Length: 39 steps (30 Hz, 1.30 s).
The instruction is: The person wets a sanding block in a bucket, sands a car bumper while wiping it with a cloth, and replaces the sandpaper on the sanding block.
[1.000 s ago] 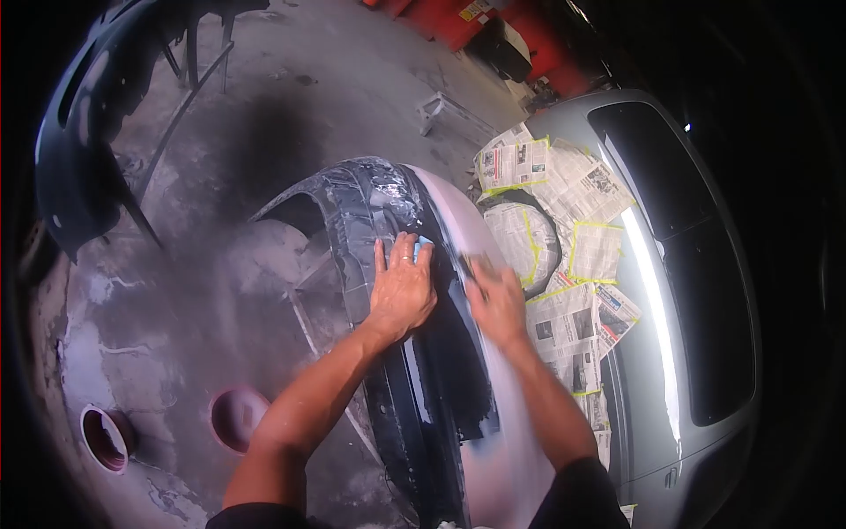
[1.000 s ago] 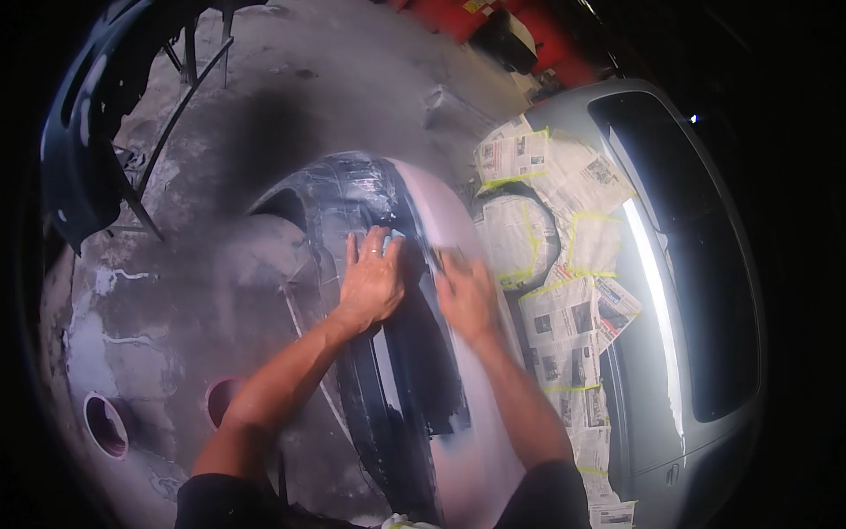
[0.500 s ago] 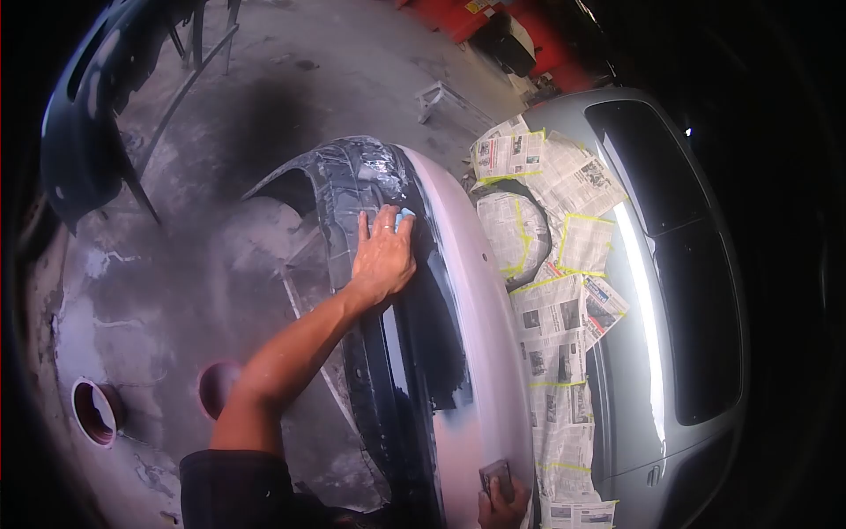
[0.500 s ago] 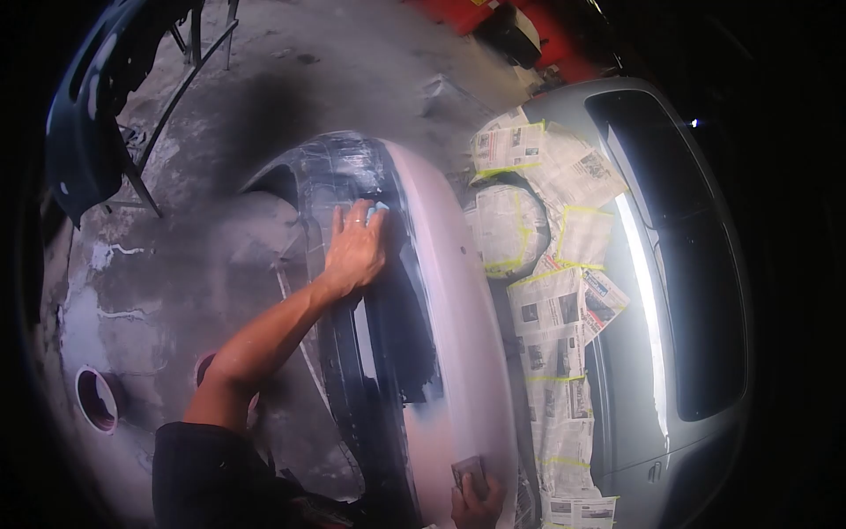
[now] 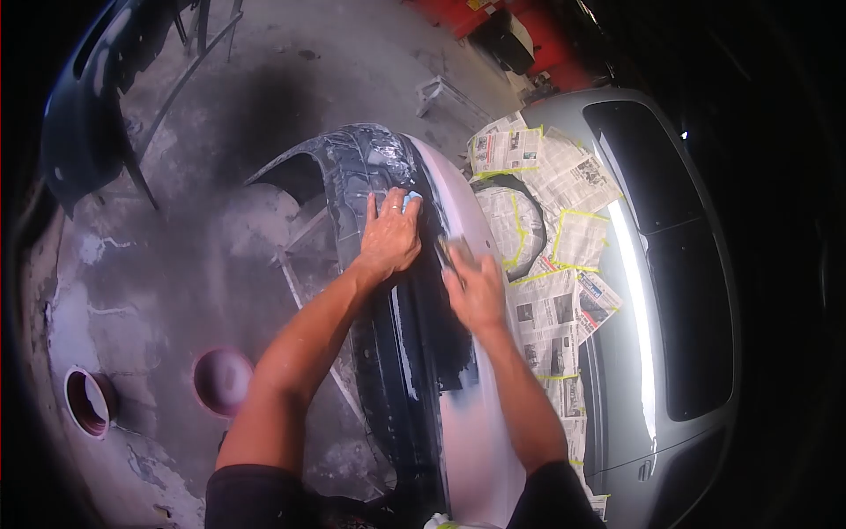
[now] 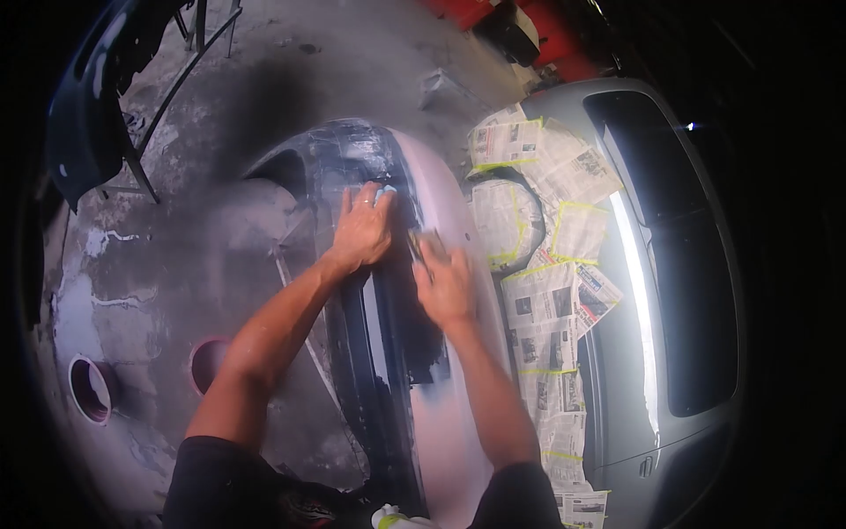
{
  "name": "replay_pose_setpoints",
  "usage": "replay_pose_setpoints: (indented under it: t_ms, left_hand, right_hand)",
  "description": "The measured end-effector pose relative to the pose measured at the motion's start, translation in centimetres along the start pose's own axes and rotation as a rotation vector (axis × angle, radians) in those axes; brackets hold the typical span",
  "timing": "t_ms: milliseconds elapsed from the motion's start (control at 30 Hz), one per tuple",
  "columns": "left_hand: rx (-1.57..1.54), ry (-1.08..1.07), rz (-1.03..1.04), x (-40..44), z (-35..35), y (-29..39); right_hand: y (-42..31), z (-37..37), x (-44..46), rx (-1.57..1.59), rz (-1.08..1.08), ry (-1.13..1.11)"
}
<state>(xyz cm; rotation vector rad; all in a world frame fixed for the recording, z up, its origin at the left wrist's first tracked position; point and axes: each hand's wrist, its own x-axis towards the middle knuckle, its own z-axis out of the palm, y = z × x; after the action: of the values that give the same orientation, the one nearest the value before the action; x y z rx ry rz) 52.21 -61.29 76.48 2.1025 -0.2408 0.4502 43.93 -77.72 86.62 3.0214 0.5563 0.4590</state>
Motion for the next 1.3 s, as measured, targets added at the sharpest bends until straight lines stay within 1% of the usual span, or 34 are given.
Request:
replay_pose_setpoints:
  t_ms: [67, 100, 167, 200, 233, 300, 333, 433, 500, 533, 567, 633, 667, 700, 733, 767, 800, 867, 900, 933, 967, 1000, 1067, 1100, 1133, 1167, 1233, 1267, 1300]
  left_hand:
    - [0.033, -0.019, 0.032, -0.1, 0.3, -0.2]
    - [0.035, -0.03, 0.03, -0.3, 0.3, -0.3]
    - [0.031, -0.029, 0.034, 0.0, 0.1, -0.1]
    - [0.034, -0.024, 0.032, 0.3, 0.2, 0.0]
    - [0.045, -0.026, 0.026, 0.1, 0.3, 0.3]
    - [0.048, -0.03, 0.014, 0.1, -0.2, 0.6]
    - [0.053, -0.024, 0.021, 0.4, -0.4, 0.6]
    - [0.035, -0.048, 0.005, 0.3, 0.0, 0.3]
    - [0.045, -0.031, 0.009, 0.5, 0.2, -0.2]
    - [0.024, -0.018, 0.011, 0.2, 0.5, 0.0]
    - [0.021, 0.013, 0.016, 0.2, 0.4, 0.1]
    - [0.032, 0.022, 0.006, 0.8, 0.3, -0.3]
    - [0.03, 0.02, -0.002, 0.3, 0.4, 0.1]
    - [0.037, 0.007, -0.014, 0.8, 0.2, 0.1]
    - [0.034, -0.033, -0.032, 0.4, 0.0, 0.4]
    - [0.048, -0.037, -0.028, 0.2, 0.0, 0.3]
    - [0.042, -0.038, -0.013, 0.2, 0.5, -0.1]
    - [0.08, -0.01, 0.033, 0.1, 0.5, -0.2]
    - [0.075, -0.019, 0.041, 0.6, 0.5, 0.4]
    - [0.094, -0.019, 0.021, 0.6, 0.4, 0.7]
    - [0.117, -0.025, -0.003, 0.3, 0.4, 0.7]
    - [0.123, -0.027, -0.001, 0.3, 0.4, 0.7]
    - [0.102, -0.005, -0.003, 0.4, 0.8, 0.5]
    - [0.097, -0.004, 0.005, 0.6, 0.9, 0.4]
    - [0.09, 0.007, 0.004, 0.6, 0.9, 0.4]
    - [0.085, 0.022, 0.0, 0.5, 0.9, 0.3]
    - [0.079, 0.011, -0.003, 0.7, 0.7, 0.1]
    - [0.067, -0.015, -0.011, 0.4, 0.6, 0.1]
    - [0.075, -0.031, -0.021, 0.6, 0.6, 0.1]
  right_hand:
    - [-2.0, -4.9, -10.2, 0.044, 0.101, -0.02]
    - [-3.2, -7.2, -15.5, 0.028, 0.184, -0.074]
    - [-4.4, -10.1, -25.7, -0.079, 0.292, -0.105]
    - [-4.3, -10.7, -29.7, -0.059, 0.304, -0.081]
    - [-3.7, -10.9, -29.0, -0.055, 0.301, -0.084]
    - [-3.1, -10.2, -26.6, -0.003, 0.321, -0.12]
    - [-2.2, -8.9, -21.9, 0.008, 0.274, -0.108]
    - [1.5, -2.0, -2.2, 0.028, 0.093, -0.048]
    - [4.0, 4.4, 10.9, -0.004, 0.091, -0.063]
    - [4.3, 6.5, 16.1, 0.027, 0.127, -0.082]
    - [5.5, 8.8, 19.5, -0.058, 0.095, -0.094]
    - [5.5, 9.1, 18.8, -0.062, 0.059, -0.007]
    - [4.5, 7.3, 15.6, -0.074, 0.075, -0.042]
    - [3.7, 4.9, 12.7, -0.018, 0.09, -0.06]
    - [2.8, 2.4, 7.9, 0.035, 0.126, -0.1]
    - [2.4, 0.3, 1.3, 0.079, 0.094, -0.039]
    - [0.5, -3.1, -5.4, 0.015, 0.109, -0.064]
    - [-2.0, -8.7, -19.7, 0.005, 0.239, -0.121]
    - [-2.8, -10.7, -27.3, -0.016, 0.265, -0.134]
    - [-3.4, -12.2, -34.0, -0.141, 0.261, -0.175]
    - [-4.0, -12.9, -39.0, -0.171, 0.259, -0.113]
    - [-3.5, -12.7, -38.3, -0.166, 0.261, -0.111]
    - [-3.0, -12.2, -34.3, -0.169, 0.197, -0.179]
    - [-2.0, -10.9, -28.2, -0.077, 0.194, -0.193]
    - [-1.2, -8.8, -20.5, 0.002, 0.179, -0.144]
    - [0.0, -6.1, -13.0, 0.052, 0.101, -0.064]
    - [3.3, -0.1, 1.3, 0.046, 0.036, -0.011]
    - [4.5, 2.8, 7.5, -0.025, 0.02, -0.003]
    - [5.9, 5.5, 12.6, -0.022, 0.003, -0.019]
